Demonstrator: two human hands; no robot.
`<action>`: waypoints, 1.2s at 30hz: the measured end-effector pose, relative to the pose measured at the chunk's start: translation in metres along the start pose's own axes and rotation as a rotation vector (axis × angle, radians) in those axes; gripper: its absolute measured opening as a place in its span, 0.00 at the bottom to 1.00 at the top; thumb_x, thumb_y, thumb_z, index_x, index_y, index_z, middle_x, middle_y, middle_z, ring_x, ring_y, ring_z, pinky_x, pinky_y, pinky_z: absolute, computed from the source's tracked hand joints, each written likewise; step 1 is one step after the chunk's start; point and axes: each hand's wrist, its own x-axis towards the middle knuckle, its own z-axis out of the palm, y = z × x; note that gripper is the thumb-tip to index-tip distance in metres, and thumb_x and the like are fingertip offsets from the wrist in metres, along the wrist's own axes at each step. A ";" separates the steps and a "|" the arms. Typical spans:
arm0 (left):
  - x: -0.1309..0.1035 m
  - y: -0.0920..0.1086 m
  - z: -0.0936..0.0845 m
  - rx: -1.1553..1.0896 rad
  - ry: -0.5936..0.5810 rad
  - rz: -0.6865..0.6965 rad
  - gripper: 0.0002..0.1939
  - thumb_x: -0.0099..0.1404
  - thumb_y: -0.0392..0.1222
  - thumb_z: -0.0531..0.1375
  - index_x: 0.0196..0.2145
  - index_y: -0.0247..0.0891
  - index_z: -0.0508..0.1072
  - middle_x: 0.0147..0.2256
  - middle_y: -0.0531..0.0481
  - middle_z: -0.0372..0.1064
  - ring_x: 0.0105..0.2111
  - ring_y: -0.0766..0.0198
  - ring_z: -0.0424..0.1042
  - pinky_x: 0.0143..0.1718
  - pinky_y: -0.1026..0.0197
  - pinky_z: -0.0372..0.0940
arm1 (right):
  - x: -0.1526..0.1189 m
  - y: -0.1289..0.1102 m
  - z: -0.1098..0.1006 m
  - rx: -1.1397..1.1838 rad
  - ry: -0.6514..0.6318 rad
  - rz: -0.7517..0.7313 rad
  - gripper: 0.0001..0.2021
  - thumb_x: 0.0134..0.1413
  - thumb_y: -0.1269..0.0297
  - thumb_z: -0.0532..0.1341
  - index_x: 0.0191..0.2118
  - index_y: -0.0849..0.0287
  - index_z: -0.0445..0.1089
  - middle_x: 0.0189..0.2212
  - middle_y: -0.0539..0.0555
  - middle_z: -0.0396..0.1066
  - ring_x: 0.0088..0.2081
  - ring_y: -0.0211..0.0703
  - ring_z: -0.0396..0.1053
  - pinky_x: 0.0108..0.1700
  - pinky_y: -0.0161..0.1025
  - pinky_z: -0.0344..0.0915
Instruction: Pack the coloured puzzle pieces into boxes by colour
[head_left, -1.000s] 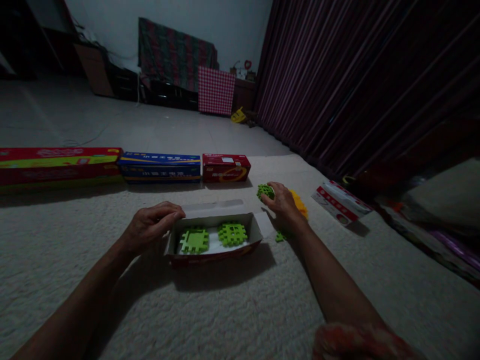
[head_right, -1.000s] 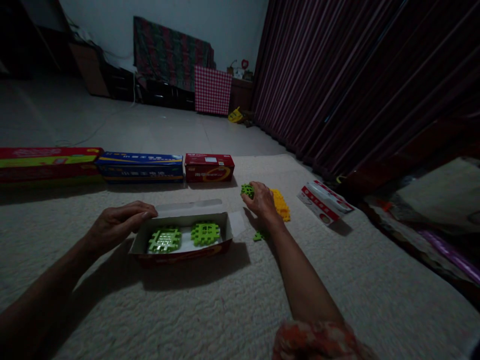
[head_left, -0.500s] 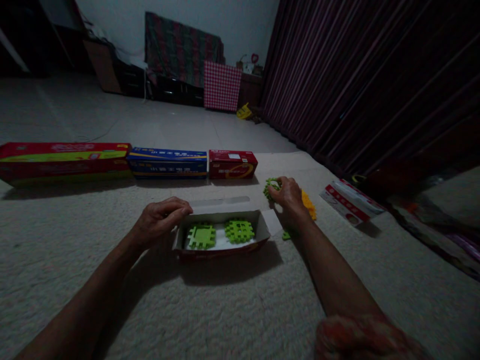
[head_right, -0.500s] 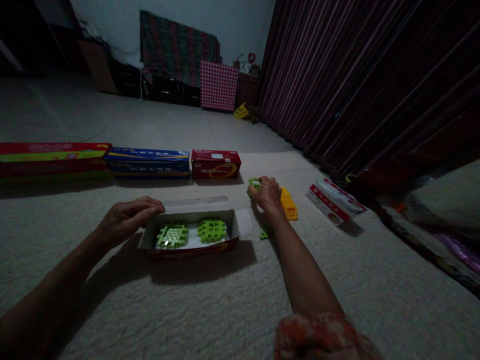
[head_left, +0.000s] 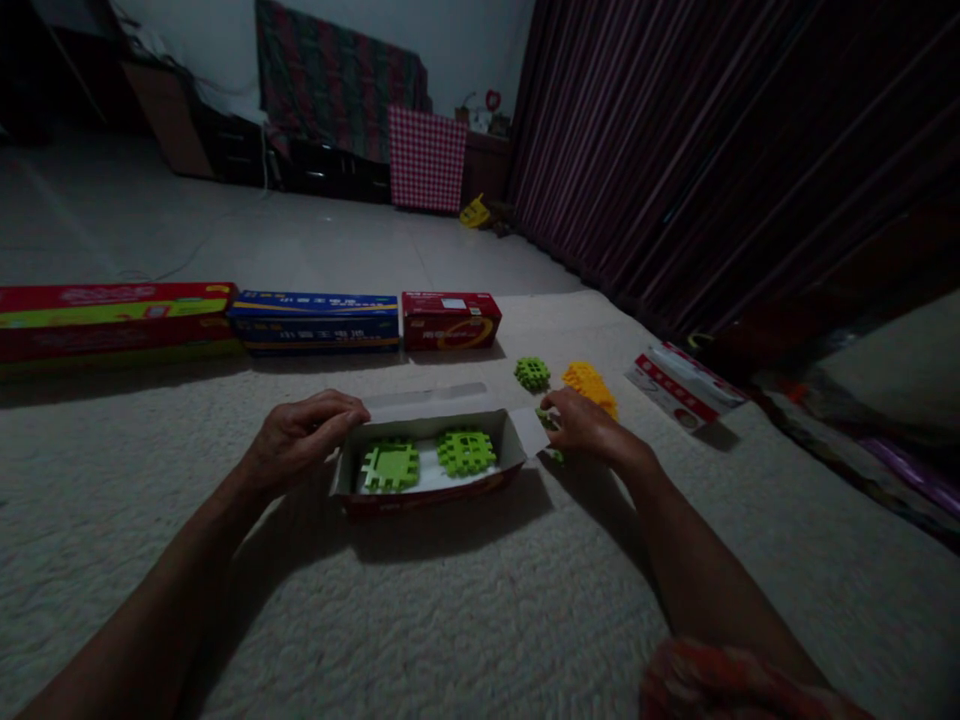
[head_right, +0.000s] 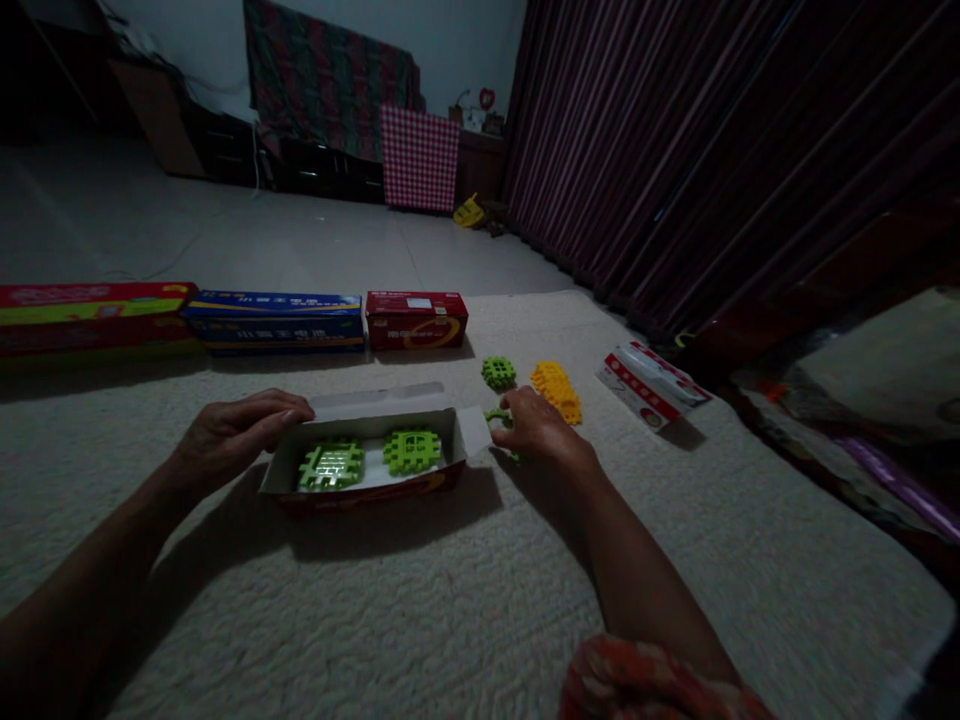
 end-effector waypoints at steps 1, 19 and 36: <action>0.000 -0.001 0.000 0.000 -0.002 -0.001 0.15 0.64 0.51 0.61 0.28 0.40 0.80 0.34 0.45 0.78 0.34 0.57 0.76 0.32 0.60 0.71 | 0.001 0.003 -0.001 0.038 0.005 -0.048 0.18 0.48 0.65 0.68 0.47 0.59 0.72 0.50 0.64 0.73 0.50 0.55 0.72 0.51 0.46 0.68; 0.001 0.003 0.004 -0.053 0.032 0.022 0.12 0.62 0.45 0.61 0.26 0.37 0.80 0.31 0.45 0.78 0.31 0.61 0.75 0.34 0.59 0.70 | -0.014 -0.020 -0.047 0.192 0.347 -0.392 0.18 0.56 0.55 0.65 0.50 0.57 0.72 0.47 0.61 0.75 0.47 0.54 0.75 0.51 0.52 0.71; 0.000 0.000 0.004 -0.060 0.026 0.014 0.11 0.63 0.44 0.62 0.27 0.37 0.80 0.32 0.45 0.77 0.31 0.61 0.75 0.33 0.59 0.70 | -0.014 -0.065 -0.037 0.284 0.280 -0.568 0.10 0.64 0.64 0.59 0.47 0.58 0.73 0.45 0.60 0.77 0.47 0.48 0.75 0.51 0.47 0.70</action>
